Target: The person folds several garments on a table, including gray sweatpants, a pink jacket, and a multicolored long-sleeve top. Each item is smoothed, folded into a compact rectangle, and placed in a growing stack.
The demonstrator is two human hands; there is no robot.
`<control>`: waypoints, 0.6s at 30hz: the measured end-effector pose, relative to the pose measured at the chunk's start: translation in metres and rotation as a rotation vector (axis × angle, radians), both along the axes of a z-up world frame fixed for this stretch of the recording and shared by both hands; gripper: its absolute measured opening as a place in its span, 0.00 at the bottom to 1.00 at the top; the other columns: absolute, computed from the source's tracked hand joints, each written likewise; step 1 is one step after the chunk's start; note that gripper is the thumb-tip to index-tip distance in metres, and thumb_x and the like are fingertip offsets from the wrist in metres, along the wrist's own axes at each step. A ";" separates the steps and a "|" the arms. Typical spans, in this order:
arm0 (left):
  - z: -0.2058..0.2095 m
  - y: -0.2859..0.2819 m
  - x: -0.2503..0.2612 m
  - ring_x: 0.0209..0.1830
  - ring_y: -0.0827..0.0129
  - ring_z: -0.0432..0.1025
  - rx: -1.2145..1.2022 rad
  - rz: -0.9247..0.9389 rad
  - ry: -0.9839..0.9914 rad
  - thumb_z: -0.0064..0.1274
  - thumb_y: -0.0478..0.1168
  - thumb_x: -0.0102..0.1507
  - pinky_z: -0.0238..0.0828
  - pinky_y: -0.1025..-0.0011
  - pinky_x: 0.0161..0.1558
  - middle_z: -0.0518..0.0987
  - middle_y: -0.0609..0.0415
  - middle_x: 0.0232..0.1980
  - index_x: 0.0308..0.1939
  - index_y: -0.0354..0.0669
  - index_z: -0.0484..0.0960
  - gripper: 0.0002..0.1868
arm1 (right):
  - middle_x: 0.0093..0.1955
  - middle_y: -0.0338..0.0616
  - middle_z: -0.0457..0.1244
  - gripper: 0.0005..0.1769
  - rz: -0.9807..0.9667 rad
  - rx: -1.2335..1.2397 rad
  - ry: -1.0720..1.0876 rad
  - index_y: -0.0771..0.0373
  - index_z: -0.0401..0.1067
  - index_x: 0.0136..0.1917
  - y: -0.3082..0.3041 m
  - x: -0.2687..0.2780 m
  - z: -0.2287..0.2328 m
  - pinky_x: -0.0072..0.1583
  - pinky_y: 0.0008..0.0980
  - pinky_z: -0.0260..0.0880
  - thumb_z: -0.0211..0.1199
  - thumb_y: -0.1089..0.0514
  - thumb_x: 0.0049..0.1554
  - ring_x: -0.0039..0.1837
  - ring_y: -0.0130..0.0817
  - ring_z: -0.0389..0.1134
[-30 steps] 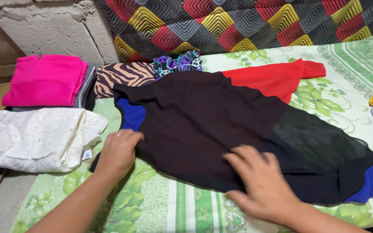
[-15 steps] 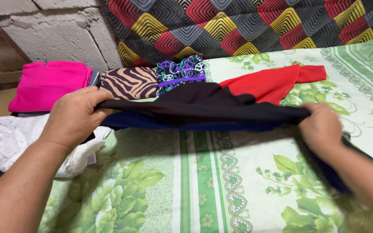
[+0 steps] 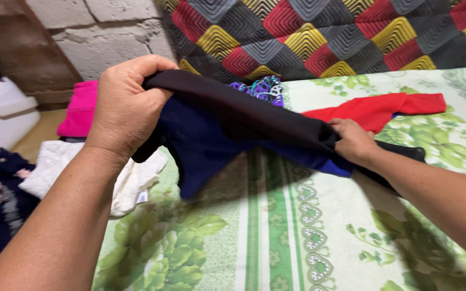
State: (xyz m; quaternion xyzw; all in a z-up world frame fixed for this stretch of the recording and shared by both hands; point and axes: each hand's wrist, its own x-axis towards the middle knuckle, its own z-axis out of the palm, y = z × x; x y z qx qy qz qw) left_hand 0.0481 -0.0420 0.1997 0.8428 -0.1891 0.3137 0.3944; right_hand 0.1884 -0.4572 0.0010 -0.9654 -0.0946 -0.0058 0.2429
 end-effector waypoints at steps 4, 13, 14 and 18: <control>0.009 0.020 -0.014 0.37 0.78 0.74 0.165 0.061 0.054 0.52 0.32 0.61 0.71 0.77 0.42 0.83 0.59 0.37 0.45 0.37 0.85 0.10 | 0.51 0.38 0.73 0.19 0.192 0.523 0.119 0.63 0.78 0.58 -0.027 0.005 0.006 0.60 0.30 0.67 0.58 0.64 0.53 0.55 0.29 0.70; 0.001 0.073 -0.043 0.44 0.71 0.81 -0.094 -0.385 1.161 0.60 0.32 0.59 0.75 0.73 0.49 0.89 0.51 0.46 0.54 0.33 0.87 0.18 | 0.49 0.47 0.74 0.20 -0.026 0.131 0.237 0.62 0.79 0.59 -0.201 -0.033 0.093 0.57 0.37 0.70 0.64 0.62 0.53 0.51 0.37 0.71; 0.001 0.074 -0.037 0.42 0.70 0.81 -0.115 -0.300 1.210 0.59 0.32 0.58 0.76 0.72 0.48 0.89 0.50 0.45 0.53 0.33 0.86 0.18 | 0.49 0.47 0.73 0.20 -0.057 0.150 0.227 0.62 0.79 0.60 -0.209 -0.030 0.097 0.57 0.37 0.70 0.65 0.61 0.53 0.51 0.38 0.71; -0.010 0.067 0.028 0.37 0.69 0.78 -0.049 -0.089 1.188 0.56 0.35 0.58 0.75 0.70 0.44 0.88 0.51 0.40 0.48 0.32 0.87 0.16 | 0.50 0.51 0.73 0.21 -0.187 0.220 0.145 0.62 0.79 0.61 -0.231 0.001 0.111 0.56 0.40 0.70 0.66 0.60 0.53 0.51 0.42 0.71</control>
